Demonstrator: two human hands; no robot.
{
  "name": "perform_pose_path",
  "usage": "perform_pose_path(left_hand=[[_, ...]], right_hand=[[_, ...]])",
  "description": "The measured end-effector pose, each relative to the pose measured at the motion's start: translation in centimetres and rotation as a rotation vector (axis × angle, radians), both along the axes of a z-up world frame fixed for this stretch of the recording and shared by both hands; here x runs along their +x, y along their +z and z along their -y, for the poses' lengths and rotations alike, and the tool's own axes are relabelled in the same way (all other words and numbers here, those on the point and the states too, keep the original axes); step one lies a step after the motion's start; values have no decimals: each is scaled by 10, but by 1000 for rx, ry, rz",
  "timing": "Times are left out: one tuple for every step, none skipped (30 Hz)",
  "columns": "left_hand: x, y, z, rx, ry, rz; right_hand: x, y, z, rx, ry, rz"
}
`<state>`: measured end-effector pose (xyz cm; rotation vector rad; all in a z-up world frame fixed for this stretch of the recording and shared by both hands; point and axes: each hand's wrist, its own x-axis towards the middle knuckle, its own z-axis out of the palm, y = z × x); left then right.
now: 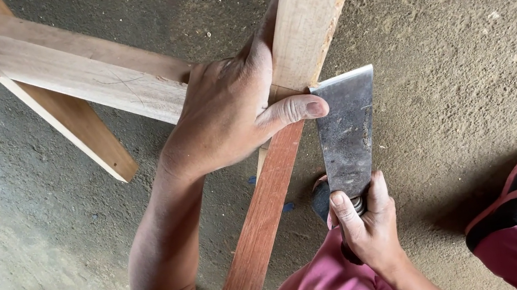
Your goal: Shaving wood from a chair frame using a chisel and then smoothing it with sandpaper.
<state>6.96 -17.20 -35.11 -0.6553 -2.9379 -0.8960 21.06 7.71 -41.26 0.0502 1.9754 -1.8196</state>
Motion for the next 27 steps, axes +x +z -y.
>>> perform_pose_path(left_hand=[[0, 1, 0, 0, 0, 1], [0, 1, 0, 7, 3, -1], [0, 2, -1, 14, 6, -2], [0, 2, -1, 15, 4, -2], [0, 3, -1, -5, 24, 9], [-1, 4, -2, -22, 43, 19], [0, 4, -2, -18, 40, 18], [1, 5, -1, -1, 34, 46], [1, 5, 0, 16, 28, 74], [-1, 6, 1, 18, 28, 71], [-2, 6, 2, 59, -4, 102], [1, 7, 4, 103, -29, 144], [3, 6, 5, 107, -22, 151], [2, 6, 5, 95, -30, 139], [0, 6, 5, 84, -38, 127], [-1, 4, 6, 86, -38, 117], [-2, 3, 7, 88, -39, 81], [1, 0, 7, 93, -34, 57], [2, -3, 6, 98, -30, 57], [2, -6, 6, 81, -31, 65], [1, -8, 7, 65, -33, 72], [1, -3, 6, 60, -28, 72], [1, 2, 5, 81, -30, 67], [0, 6, 4, 103, -33, 60], [-1, 9, 4, 100, -29, 60], [0, 10, 4, 103, -16, 91], [-1, 12, 4, 106, -3, 122]], right_hand=[[-1, -1, 1, 0, 0, 1], [-1, -2, 2, 8, -16, 1], [-1, -3, 3, 16, -31, 2], [0, -7, 5, 17, -33, 2], [0, -12, 6, 1, -21, -13], [0, -16, 6, -12, -10, -28], [2, -22, 10, -9, -13, -30], [3, -29, 16, -148, -28, -78], [3, -35, 21, -286, -43, -126], [3, -34, 22, -285, -43, -129], [3, -32, 23, -320, -81, -126], [6, -29, 24, -352, -114, -111], [9, -28, 22, -349, -108, -102], [10, -29, 21, -302, -95, -80], [11, -28, 18, -256, -82, -59], [9, -29, 19, -255, -80, -69], [7, -29, 21, -222, -75, -76], [9, -28, 19, -187, -67, -71], [11, -29, 16, -183, -62, -69], [10, -30, 15, -155, -45, -66], [9, -31, 14, -126, -28, -62], [8, -30, 13, -130, -23, -61], [7, -28, 13, -120, -16, -63], [5, -27, 13, -109, -9, -66], [5, -25, 12, -112, -6, -66], [6, -23, 11, -92, -20, -28], [6, -21, 9, -71, -35, 9]])
